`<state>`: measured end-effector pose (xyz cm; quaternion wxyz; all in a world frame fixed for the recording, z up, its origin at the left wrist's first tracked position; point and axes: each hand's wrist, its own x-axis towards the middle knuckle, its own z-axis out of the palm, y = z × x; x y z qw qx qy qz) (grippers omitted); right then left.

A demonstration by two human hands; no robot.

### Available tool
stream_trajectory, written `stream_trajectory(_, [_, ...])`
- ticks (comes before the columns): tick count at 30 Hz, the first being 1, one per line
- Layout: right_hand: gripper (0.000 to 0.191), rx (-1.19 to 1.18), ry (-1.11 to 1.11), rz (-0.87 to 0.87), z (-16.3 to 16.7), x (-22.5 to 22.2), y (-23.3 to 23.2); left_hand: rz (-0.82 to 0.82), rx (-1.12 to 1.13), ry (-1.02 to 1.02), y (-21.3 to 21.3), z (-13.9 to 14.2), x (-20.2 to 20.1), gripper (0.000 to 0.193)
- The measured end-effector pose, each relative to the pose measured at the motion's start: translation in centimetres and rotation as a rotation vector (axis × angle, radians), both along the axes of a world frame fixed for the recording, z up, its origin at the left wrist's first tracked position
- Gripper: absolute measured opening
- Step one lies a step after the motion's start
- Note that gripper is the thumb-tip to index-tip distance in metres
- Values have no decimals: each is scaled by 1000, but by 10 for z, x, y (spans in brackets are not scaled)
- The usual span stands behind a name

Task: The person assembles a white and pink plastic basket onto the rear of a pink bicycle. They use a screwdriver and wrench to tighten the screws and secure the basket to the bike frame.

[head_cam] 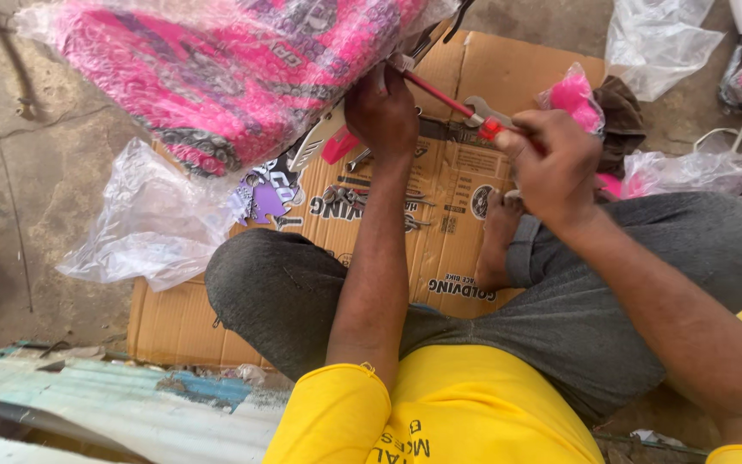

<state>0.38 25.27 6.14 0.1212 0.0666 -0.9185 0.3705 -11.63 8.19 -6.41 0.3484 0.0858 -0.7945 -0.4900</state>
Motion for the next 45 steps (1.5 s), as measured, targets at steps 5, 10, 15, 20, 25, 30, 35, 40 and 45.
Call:
stream_trajectory(5, [30, -569, -593, -215, 0, 0, -2, -6, 9, 16, 0, -1, -1, 7])
stream_trajectory(10, [26, 431, 345, 181, 4, 1, -7, -16, -49, 27, -2, -2, -3, 4])
stream_trajectory(15, [34, -763, -635, -268, 3, -1, -6, 17, -12, -9, -1, 1, -2, 6])
stream_trajectory(20, [28, 158, 118, 130, -5, -2, -1, 19, -39, 13, -1, 0, -4, 7])
stream_trajectory(25, [27, -841, -617, -327, -3, -1, -1, 2, -10, -10, 0, -10, -4, 7])
stream_trajectory(30, [30, -94, -264, -7, 2, -1, -6, 44, -62, -12, 2, -13, -5, 7])
stream_trajectory(35, [30, -370, -312, -142, 1, -1, -7, 43, -9, 13, 2, -10, -5, 6])
stream_trajectory(40, [34, -330, -478, -14, 3, 2, -4, 52, -23, -3, 3, -8, -3, 9])
stream_trajectory(45, [30, 18, -27, -35, 2, 5, -6, 60, -14, 3, 4, -4, -3, 8])
